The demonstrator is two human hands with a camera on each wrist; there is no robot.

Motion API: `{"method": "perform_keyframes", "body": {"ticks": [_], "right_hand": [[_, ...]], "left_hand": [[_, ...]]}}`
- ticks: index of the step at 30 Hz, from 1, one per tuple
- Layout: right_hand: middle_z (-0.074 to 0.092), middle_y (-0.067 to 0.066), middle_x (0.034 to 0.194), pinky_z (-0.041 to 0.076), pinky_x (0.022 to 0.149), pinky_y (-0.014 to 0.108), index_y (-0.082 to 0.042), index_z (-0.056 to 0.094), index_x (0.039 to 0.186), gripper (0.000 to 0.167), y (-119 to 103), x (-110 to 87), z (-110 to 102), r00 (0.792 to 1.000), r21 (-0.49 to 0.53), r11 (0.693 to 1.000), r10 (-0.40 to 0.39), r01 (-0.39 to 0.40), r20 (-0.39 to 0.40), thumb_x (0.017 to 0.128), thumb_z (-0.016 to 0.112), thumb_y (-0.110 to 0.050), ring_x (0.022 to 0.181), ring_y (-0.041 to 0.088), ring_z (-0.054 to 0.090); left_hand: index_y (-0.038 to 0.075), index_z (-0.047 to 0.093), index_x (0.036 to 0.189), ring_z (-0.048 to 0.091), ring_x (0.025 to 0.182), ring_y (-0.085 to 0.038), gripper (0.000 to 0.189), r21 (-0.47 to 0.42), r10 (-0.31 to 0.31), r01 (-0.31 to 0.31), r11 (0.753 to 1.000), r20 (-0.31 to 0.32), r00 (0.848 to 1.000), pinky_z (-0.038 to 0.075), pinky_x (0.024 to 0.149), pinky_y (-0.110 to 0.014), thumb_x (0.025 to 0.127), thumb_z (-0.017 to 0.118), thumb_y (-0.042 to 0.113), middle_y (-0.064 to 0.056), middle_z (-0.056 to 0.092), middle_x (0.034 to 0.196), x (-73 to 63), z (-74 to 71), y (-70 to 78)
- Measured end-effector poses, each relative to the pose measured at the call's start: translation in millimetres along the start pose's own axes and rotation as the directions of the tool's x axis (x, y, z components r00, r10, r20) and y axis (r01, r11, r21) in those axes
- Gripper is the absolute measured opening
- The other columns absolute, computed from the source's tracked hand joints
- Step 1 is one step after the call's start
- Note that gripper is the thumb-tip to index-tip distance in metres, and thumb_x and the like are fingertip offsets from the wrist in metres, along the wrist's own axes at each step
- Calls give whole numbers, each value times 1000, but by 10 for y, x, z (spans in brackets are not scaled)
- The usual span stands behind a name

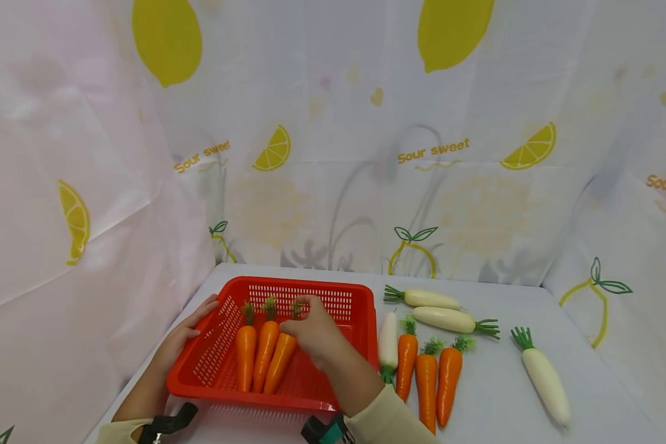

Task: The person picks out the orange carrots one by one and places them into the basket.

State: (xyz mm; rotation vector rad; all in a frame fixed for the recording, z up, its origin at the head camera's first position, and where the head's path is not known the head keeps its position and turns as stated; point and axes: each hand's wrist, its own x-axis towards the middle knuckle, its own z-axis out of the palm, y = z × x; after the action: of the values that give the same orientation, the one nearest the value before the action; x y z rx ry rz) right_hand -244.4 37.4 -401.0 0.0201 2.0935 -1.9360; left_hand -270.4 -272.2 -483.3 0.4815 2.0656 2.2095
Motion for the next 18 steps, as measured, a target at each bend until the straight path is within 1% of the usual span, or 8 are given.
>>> {"method": "perform_keyframes", "body": {"ticks": [3, 6, 8, 10, 13, 15, 16, 18], "right_hand": [[50, 25, 145, 51, 109, 57, -10, 41, 153, 72, 11, -23, -14, 1000, -22, 1000, -13, 13, 2, 91, 77, -16, 118, 33, 63], [48, 25, 149, 52, 107, 57, -12, 42, 152, 71, 26, -53, -25, 1000, -56, 998, -19, 18, -7, 91, 78, -19, 121, 35, 62], [47, 25, 150, 52, 106, 57, -13, 43, 152, 71, 41, -66, -37, 1000, -70, 997, -20, 19, -16, 91, 78, -21, 122, 36, 61], [46, 25, 150, 53, 106, 56, -13, 43, 152, 71, 54, -76, -50, 1000, -74, 997, -20, 18, -24, 91, 78, -21, 123, 36, 61], [45, 26, 152, 52, 107, 56, -14, 42, 152, 71, 72, -90, -73, 999, -64, 998, -25, 23, -20, 91, 78, -20, 125, 37, 60], [44, 26, 154, 51, 108, 56, -14, 41, 152, 70, 84, -103, -88, 1000, -51, 998, -28, 28, -10, 92, 77, -20, 127, 38, 59], [44, 25, 154, 51, 108, 57, -15, 41, 152, 71, 90, -110, -96, 1000, -51, 998, -28, 28, -7, 92, 77, -21, 128, 38, 59], [43, 25, 155, 50, 109, 58, -16, 40, 153, 71, 104, -123, -113, 1000, -48, 998, -31, 31, 4, 93, 77, -22, 129, 38, 58]], "left_hand": [[2, 28, 164, 11, 161, -25, 65, 15, -11, 11, 1000, -5, 1000, 46, 108, -19, 99, 28, -2, -7, 9, 177, 1, -2, 2], [2, 29, 164, 9, 161, -29, 65, 21, -14, 14, 1000, -16, 1000, 47, 107, -18, 98, 29, -2, -6, 9, 177, 0, -12, 10], [2, 29, 163, 9, 161, -28, 65, 19, -4, 5, 1000, -15, 1000, 47, 107, -18, 98, 29, -2, -4, 11, 177, 1, -17, 11], [1, 28, 163, 14, 160, -20, 65, 12, 6, -6, 1000, -6, 1000, 46, 108, -18, 98, 29, -2, 1, 15, 177, 5, -27, -1], [0, 26, 164, 25, 152, -1, 65, -7, 19, -18, 1000, 20, 1000, 45, 109, -19, 99, 28, -3, 10, 20, 174, 10, -37, -22], [0, 24, 164, 31, 144, 10, 65, -20, 21, -21, 1000, 34, 999, 45, 110, -20, 99, 26, -3, 10, 19, 174, 11, -41, -34], [0, 24, 164, 33, 141, 13, 65, -23, 20, -19, 1000, 36, 999, 45, 110, -20, 99, 26, -3, 8, 17, 175, 12, -43, -38], [0, 24, 164, 34, 140, 13, 65, -20, 16, -15, 1000, 30, 999, 46, 109, -20, 99, 26, -3, 2, 13, 177, 16, -41, -39]]}}
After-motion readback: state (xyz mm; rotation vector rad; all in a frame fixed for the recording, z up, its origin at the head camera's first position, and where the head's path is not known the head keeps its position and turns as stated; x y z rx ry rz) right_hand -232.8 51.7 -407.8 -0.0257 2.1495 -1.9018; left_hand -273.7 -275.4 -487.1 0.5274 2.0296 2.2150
